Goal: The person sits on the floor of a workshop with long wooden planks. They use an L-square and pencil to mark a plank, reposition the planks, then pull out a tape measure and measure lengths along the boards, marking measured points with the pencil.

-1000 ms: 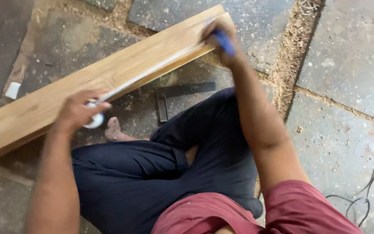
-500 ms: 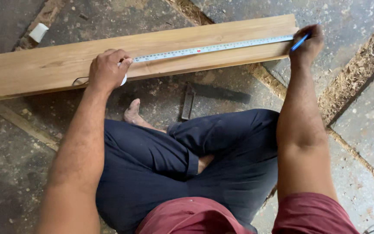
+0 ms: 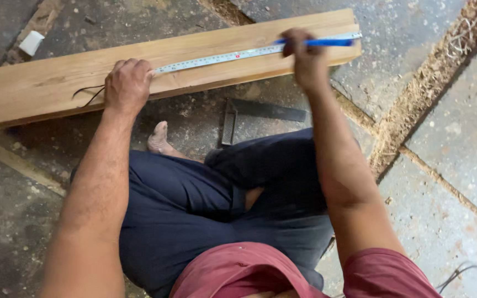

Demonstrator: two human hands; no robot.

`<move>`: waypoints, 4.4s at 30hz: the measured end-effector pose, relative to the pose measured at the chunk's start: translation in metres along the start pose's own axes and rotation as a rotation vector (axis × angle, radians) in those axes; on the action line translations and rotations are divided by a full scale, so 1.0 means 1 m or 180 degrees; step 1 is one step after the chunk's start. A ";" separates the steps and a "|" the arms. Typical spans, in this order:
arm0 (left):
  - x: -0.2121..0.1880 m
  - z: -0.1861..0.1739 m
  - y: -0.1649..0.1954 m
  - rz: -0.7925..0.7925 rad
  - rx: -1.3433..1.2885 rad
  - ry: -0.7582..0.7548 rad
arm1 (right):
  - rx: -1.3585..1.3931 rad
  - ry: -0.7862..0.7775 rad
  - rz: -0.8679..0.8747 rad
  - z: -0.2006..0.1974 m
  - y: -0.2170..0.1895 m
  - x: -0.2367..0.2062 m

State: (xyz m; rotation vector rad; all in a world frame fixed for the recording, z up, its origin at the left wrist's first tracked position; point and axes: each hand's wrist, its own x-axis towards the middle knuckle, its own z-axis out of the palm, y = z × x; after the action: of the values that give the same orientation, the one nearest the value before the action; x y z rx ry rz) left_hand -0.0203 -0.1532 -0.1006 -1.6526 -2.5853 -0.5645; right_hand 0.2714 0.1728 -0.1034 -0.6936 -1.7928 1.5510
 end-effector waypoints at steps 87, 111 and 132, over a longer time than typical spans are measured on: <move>-0.003 -0.001 0.005 0.0097 0.0473 -0.0158 | -0.2099 0.0586 0.0734 -0.124 0.031 0.005; -0.004 0.004 -0.003 0.0202 0.0515 -0.0115 | -0.0315 0.1968 0.0208 -0.169 0.040 0.011; -0.005 0.001 -0.003 0.0107 0.0471 -0.0122 | -0.1844 0.1047 0.0535 -0.149 0.045 0.008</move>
State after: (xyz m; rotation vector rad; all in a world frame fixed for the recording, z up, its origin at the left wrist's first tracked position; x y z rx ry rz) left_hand -0.0210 -0.1581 -0.1038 -1.6718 -2.5497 -0.3341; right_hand 0.3789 0.2806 -0.1350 -1.3172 -1.9639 0.9252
